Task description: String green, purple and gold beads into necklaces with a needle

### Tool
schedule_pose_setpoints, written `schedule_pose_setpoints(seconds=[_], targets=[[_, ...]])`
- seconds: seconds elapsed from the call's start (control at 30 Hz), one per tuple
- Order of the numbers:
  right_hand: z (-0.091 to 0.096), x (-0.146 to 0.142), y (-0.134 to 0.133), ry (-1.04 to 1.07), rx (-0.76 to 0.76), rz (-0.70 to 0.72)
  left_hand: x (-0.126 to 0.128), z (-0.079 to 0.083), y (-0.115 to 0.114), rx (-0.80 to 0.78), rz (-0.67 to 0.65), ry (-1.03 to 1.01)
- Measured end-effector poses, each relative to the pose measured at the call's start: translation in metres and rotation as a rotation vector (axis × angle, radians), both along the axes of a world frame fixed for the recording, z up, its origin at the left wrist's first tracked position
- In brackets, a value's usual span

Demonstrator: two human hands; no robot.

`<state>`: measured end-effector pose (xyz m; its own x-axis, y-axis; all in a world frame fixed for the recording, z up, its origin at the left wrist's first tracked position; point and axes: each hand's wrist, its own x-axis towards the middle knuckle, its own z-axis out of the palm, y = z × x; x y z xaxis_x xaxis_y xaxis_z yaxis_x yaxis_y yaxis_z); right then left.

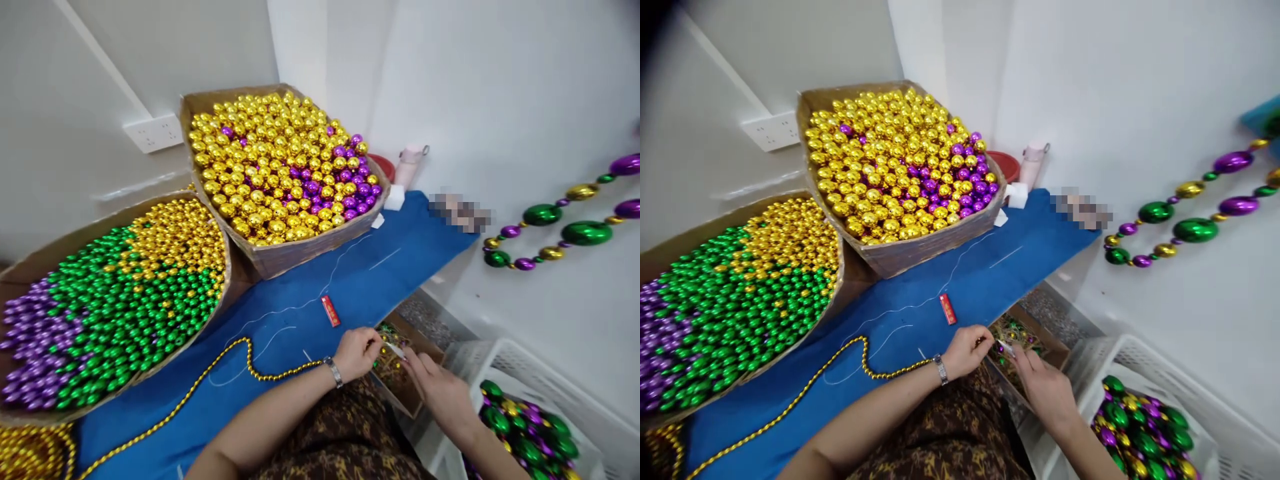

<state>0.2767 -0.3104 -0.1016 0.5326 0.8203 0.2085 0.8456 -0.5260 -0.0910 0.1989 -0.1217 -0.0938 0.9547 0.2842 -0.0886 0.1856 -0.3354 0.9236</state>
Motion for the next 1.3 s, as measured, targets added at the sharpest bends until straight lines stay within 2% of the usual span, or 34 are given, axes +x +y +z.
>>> schedule_pose_setpoints(seconds=[0.1, 0.17, 0.37, 0.53, 0.73, 0.97, 1.3], targets=[[-0.001, 0.002, -0.010, 0.216, 0.110, -0.109, 0.005, -0.004, -0.004, -0.097, 0.014, 0.043], [0.003, 0.003, -0.005, 0.284, 0.155, -0.107, 0.001, -0.003, -0.001, -0.140, 0.028, 0.064], [0.027, -0.004, 0.056, 0.726, 0.378, 0.019, -0.023, 0.019, 0.019, -0.528, 0.140, 0.090], [0.034, -0.013, 0.102, 0.766, 0.412, 0.123, -0.041, 0.036, 0.036, -0.638, 0.234, 0.043], [0.044, -0.016, 0.144, 0.810, 0.445, 0.218, -0.066, 0.046, 0.068, -0.844, 0.291, 0.019], [0.050, -0.024, 0.174, 0.889, 0.469, 0.226, -0.099, 0.048, 0.096, -0.733, 0.354, 0.041], [0.039, -0.061, 0.211, 1.179, 0.528, 0.247, -0.128, 0.045, 0.107, -0.713, 0.431, 0.043]])
